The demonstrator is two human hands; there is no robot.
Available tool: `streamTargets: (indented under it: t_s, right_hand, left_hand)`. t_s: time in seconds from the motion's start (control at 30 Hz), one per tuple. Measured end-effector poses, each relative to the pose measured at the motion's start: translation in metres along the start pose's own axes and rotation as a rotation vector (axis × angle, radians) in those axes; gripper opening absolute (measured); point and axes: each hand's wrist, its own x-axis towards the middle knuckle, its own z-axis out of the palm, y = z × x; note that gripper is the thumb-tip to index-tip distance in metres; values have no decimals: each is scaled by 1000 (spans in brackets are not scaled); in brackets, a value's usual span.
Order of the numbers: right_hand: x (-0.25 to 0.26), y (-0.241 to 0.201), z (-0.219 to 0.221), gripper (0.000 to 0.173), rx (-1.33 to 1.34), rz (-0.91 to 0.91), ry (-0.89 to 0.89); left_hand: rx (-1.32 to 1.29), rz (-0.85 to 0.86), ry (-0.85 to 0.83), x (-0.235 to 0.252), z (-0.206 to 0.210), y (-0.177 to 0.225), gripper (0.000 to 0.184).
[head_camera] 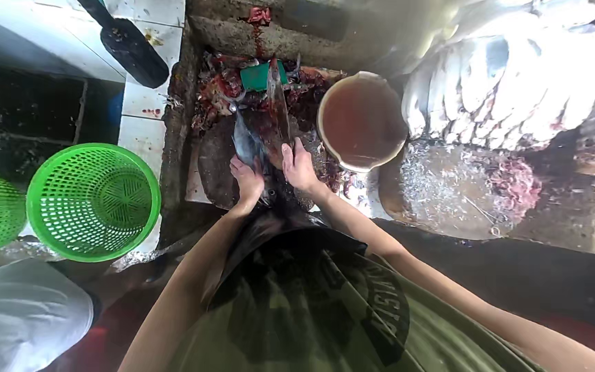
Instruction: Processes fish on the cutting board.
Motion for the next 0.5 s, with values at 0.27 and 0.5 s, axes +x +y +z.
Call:
streamTargets:
  t_s: [0.27,0.5]
  right_hand:
    - [8,-16,-11,52,-102,147,-167]
    - [2,0,5,54,-223,267,-341]
  left_hand:
    - [154,-48,-225,-48,-60,60,71]
    - [213,54,86,11,-3,7,85]
